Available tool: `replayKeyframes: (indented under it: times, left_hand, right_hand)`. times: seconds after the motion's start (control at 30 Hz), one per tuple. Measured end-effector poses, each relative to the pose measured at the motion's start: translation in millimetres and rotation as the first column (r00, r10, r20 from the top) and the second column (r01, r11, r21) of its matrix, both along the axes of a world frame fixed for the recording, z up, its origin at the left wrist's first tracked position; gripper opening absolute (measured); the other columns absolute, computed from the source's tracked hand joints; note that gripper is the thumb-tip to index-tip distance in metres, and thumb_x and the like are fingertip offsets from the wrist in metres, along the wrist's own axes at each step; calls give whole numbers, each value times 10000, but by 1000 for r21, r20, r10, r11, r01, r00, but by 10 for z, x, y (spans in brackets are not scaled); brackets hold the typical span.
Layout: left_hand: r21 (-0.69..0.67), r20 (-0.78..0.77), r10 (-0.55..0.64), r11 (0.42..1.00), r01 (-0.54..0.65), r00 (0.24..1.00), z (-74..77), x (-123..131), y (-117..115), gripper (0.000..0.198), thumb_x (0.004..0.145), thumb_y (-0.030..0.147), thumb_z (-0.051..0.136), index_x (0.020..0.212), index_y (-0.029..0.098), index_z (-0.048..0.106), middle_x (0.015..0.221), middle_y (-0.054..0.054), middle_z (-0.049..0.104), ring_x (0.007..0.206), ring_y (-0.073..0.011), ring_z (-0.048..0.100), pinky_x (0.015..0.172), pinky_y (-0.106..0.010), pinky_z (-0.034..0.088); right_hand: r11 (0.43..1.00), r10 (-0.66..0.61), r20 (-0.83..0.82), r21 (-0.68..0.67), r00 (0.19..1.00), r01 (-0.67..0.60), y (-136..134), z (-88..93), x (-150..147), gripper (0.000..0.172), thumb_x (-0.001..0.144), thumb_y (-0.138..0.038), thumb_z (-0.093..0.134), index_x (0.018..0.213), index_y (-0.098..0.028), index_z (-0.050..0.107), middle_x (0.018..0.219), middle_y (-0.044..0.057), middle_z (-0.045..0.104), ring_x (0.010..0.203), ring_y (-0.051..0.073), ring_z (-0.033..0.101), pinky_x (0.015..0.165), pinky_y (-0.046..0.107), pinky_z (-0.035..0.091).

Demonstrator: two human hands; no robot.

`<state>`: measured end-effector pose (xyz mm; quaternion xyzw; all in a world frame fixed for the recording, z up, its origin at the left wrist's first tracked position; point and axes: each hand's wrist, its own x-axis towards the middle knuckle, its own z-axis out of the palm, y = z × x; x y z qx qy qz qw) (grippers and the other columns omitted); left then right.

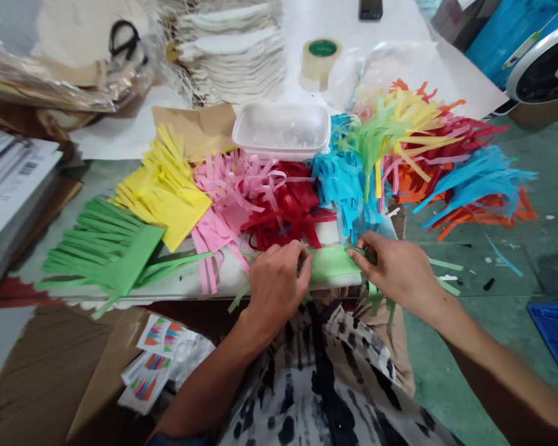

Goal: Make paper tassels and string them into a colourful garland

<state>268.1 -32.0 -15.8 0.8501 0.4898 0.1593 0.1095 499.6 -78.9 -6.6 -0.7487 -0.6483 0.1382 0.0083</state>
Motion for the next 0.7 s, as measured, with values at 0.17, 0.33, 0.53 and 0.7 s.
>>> replayKeyframes:
  times: [0.17, 0.33, 0.53, 0.7]
  left_hand:
    - [30, -39, -8, 1000, 9, 999, -9, -2, 25, 85, 967, 263, 708, 902, 226, 666, 784, -10, 690, 771, -220, 635, 689, -363, 403]
    - [254, 25, -105, 962, 96, 994, 66, -6, -32, 168, 997, 245, 663, 1148, 195, 714, 1078, -91, 771, 1012, -278, 672, 887, -430, 470]
    - [246, 27, -422, 882, 403, 906, -25, 103, -333, 400, 1044, 351, 605, 1403, 178, 638, 1378, -106, 736, 1272, -277, 662, 1150, -460, 452]
    - [116, 10, -413, 905, 409, 911, -108, 148, -350, 476, 1038, 437, 601, 1405, 136, 640, 1388, -144, 713, 1272, -319, 643, 1110, -500, 499]
  right_hand:
    - [998, -15, -8, -61, 1000, 15, 69, 54, -1, 312, 1024, -528, 530, 995, -236, 635, 761, 43, 725, 714, 259, 671, 573, 321, 203]
    - [998, -7, 1, -67, 1000, 7, 107, 79, -3, 297, 1013, -511, 540, 966, -239, 650, 774, 50, 735, 728, 265, 682, 576, 326, 225]
    - [1000, 1, 0, 22, 1000, -1, 81, 54, -28, 251, 1007, -468, 570, 961, -242, 669, 738, 42, 736, 692, 257, 690, 567, 324, 247]
    - [989, 96, -50, 113, 994, -90, 17, 181, 295, 275, 914, -320, 642, 1174, -235, 669, 927, 42, 775, 741, 236, 703, 593, 320, 357]
